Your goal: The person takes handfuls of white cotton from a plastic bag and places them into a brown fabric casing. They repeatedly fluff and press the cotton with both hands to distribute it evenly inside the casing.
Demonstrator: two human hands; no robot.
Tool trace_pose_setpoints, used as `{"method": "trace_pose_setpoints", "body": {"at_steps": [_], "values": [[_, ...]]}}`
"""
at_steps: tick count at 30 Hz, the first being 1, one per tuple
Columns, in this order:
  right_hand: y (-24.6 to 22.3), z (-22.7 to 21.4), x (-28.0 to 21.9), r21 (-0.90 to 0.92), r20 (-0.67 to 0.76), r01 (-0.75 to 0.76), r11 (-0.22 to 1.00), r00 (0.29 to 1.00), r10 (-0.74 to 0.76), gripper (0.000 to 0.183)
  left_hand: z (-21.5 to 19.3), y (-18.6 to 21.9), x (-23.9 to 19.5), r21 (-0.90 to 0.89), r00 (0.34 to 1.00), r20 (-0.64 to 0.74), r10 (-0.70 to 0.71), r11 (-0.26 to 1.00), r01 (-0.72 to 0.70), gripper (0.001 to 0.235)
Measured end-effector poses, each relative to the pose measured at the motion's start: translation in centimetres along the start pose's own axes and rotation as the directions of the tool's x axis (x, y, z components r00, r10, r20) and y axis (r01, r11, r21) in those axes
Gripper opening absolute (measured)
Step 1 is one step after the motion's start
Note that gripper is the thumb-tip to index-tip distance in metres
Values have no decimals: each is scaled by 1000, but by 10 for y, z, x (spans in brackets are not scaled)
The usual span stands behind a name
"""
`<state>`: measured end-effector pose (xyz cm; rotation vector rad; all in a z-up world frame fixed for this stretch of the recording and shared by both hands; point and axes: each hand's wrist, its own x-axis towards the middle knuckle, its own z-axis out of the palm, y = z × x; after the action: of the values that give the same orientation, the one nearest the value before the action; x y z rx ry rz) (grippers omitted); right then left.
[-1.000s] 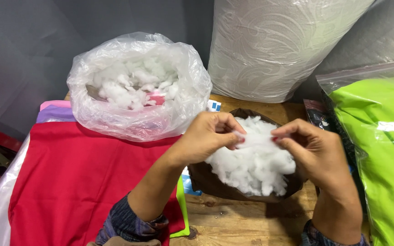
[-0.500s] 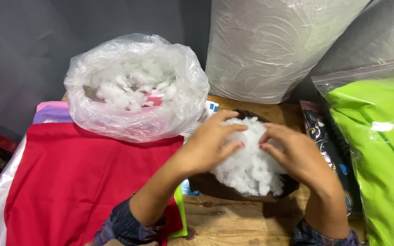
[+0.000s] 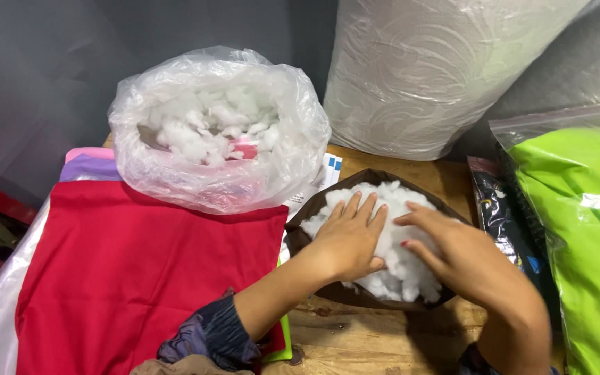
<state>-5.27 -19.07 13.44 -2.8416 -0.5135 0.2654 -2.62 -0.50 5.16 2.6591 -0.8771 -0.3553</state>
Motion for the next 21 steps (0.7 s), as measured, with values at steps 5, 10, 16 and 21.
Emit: {"method": "trace_pose_setpoints", "body": {"at_steps": [5,10,16,21], "values": [[3,0,-7,23,-166,-21,1000,986,24,42,-63,4,-49,-127,977,-194,89,985,-115,102],[6,47,24,-137,-30,-55,989,998,52,58,-38,-1,-26,-88,982,-180,-56,995,41,99],[31,114,59,-350,201,-129,928,957,209,89,37,-8,20,-54,986,123,-116,991,124,92],[41,132,78,-355,200,-185,917,943,268,91,53,-27,37,-53,993,54,-103,993,105,87]]}}
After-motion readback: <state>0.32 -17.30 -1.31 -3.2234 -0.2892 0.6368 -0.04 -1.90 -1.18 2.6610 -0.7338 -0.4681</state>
